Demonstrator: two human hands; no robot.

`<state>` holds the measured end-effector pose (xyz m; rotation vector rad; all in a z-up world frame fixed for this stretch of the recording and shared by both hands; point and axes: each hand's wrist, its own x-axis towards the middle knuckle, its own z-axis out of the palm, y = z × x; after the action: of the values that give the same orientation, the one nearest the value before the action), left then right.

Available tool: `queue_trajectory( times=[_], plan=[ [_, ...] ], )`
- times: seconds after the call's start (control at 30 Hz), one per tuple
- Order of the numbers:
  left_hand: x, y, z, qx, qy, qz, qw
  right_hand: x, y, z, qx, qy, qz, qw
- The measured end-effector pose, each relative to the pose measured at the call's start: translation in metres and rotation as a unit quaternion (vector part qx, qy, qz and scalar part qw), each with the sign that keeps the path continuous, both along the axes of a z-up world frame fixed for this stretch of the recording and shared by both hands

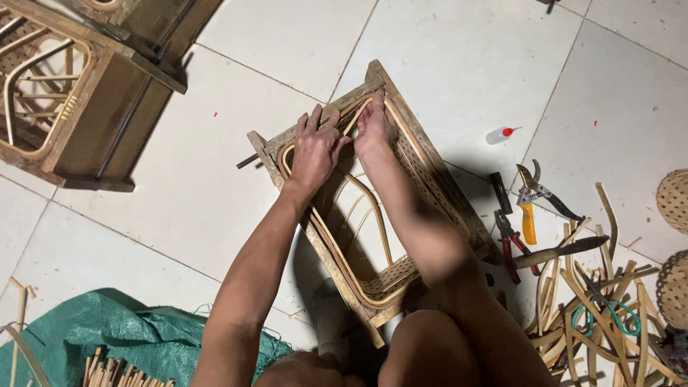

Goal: The person assembles a rectangular bamboo basket frame by applying glue to the joints and inserting bamboo strips into slots. They use a hammer to tap the strips into place and adjust the frame alignment throughout the process.

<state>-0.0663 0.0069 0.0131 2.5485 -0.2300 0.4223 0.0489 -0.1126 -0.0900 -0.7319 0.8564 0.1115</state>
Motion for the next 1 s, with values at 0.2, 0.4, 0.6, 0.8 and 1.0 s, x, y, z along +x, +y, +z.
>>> queue_trajectory(
  times=[0.2,0.4,0.6,0.8,1.0],
  plan=[
    [0.002,0.005,-0.006,-0.005,-0.002,-0.007,1.0,-0.01,0.002,0.018,-0.032,0.007,0.006,0.999],
    [0.001,0.005,0.0,-0.011,0.005,-0.012,1.0,-0.057,-0.09,0.124,-0.022,-0.178,0.463,0.868],
    [-0.001,0.007,-0.006,0.005,-0.019,-0.029,0.999,-0.107,-0.249,0.229,-0.502,-0.093,0.771,0.38],
    [0.003,0.011,-0.006,0.022,0.009,-0.031,0.999,-0.155,-0.263,0.231,-0.559,-0.502,0.652,0.103],
    [0.001,0.014,-0.003,0.014,0.037,-0.025,0.999,-0.145,-0.248,0.23,-0.484,-0.435,0.759,-0.015]
  ],
)
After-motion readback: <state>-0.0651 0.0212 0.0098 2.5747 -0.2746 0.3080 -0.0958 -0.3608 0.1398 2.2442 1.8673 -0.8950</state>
